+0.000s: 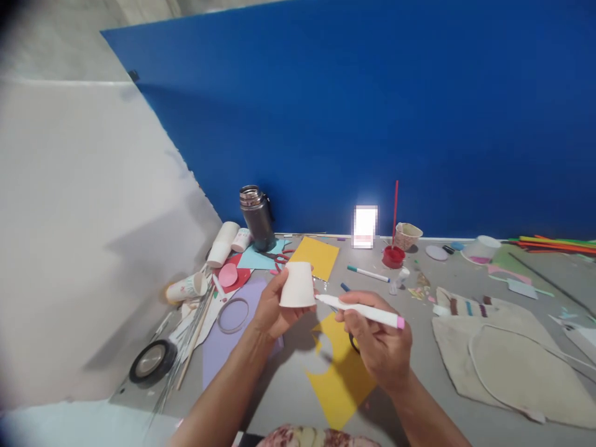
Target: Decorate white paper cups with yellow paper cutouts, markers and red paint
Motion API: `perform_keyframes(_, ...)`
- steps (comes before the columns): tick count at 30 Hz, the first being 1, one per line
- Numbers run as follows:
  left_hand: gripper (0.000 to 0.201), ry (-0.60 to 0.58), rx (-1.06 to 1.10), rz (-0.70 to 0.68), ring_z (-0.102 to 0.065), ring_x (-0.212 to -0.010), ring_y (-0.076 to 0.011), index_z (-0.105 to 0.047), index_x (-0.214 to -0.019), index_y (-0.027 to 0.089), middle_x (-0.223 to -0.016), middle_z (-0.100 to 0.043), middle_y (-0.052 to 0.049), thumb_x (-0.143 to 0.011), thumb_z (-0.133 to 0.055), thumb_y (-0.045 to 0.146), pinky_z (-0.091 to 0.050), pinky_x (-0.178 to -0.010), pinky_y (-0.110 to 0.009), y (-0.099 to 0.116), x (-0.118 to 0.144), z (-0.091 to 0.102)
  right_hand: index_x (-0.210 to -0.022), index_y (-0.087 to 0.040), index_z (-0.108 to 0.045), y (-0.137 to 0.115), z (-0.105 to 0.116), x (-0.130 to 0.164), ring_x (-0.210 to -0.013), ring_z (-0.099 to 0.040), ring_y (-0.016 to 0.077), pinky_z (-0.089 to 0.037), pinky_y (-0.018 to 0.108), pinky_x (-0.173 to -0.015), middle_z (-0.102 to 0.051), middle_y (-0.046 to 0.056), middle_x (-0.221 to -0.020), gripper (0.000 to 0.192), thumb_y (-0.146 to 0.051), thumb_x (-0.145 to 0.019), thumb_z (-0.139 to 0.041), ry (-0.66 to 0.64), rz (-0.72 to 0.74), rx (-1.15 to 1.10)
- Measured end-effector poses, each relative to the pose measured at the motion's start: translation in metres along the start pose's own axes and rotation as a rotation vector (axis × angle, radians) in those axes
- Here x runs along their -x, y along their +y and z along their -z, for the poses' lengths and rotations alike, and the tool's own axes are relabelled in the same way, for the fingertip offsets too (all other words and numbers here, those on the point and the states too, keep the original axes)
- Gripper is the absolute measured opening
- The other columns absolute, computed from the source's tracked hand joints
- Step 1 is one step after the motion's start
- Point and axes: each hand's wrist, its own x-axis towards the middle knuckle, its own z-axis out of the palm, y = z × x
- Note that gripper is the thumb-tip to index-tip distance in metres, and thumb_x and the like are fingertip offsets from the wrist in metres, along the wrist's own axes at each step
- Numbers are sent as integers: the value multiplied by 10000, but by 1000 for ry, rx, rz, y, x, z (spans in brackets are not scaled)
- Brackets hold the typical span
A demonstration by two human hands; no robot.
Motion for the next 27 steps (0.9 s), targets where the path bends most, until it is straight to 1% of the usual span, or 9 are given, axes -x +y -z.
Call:
perform_keyframes(3, 479, 41, 26, 59, -717, -705, -231, -676, -1202, 63, -870, -738, -116, -946, -638, 466, -587, -568, -332, -9, -4, 8, -1070, -243, -743, 11, -8, 5, -529, -662, 136, -541, 218, -474, -754, 18, -729, 105, -256, -987, -679, -13, 24, 79)
perform_keyframes(7, 447, 58, 9, 97, -708, -707, -235, -698, -1132, 80, -868, -738, -120, -923, -671, 474, -576, -546, -327, -16, -7, 16, -1052, -241, -745, 22, -11, 6, -560, -689, 165, -563, 260, -504, -765, 37, -769, 103, -236, -961, -697, -60, 92, 185)
perform_keyframes(12, 454, 57, -13, 120, -710, -710, -240, -709, -1067, 85, -839, -740, -123, -876, -726, 496, -601, -617, -338, -22, -9, 18, -1035, -238, -762, 20, -9, 1, -584, -696, 191, -550, 291, -510, -748, 42, -742, 111, -228, -942, -702, -106, 184, 242)
perform_keyframes(17, 385, 93, 20, 118, -711, -730, -204, -719, -1052, 81, -858, -753, -123, -904, -714, 437, -594, -653, -281, -24, -8, 15, -1060, -242, -742, 18, -8, -2, -614, -703, 187, -559, 291, -543, -760, 44, -784, 127, -211, -949, -689, -110, 211, 286)
perform_keyframes(21, 422, 64, 15, 117, -727, -731, -228, -710, -1078, 81, -856, -758, -129, -892, -725, 460, -595, -682, -309, -24, -8, 16, -1027, -240, -735, 16, -8, -4, -621, -708, 194, -555, 292, -547, -750, 40, -753, 105, -207, -957, -664, -149, 229, 315)
perform_keyframes(24, 478, 14, -3, 122, -734, -712, -253, -696, -1101, 80, -832, -752, -134, -882, -722, 505, -582, -653, -328, -23, -8, 17, -1020, -246, -733, 15, -7, -4, -632, -710, 190, -553, 286, -558, -747, 28, -751, 115, -184, -945, -671, -164, 242, 303)
perform_keyframes(27, 474, -4, 3, 107, -732, -691, -249, -694, -1088, 82, -827, -748, -128, -878, -724, 505, -567, -620, -316, -23, -8, 17, -1029, -248, -732, 15, -6, -3, -635, -704, 186, -551, 284, -566, -747, 24, -755, 137, -165, -936, -675, -181, 256, 302)
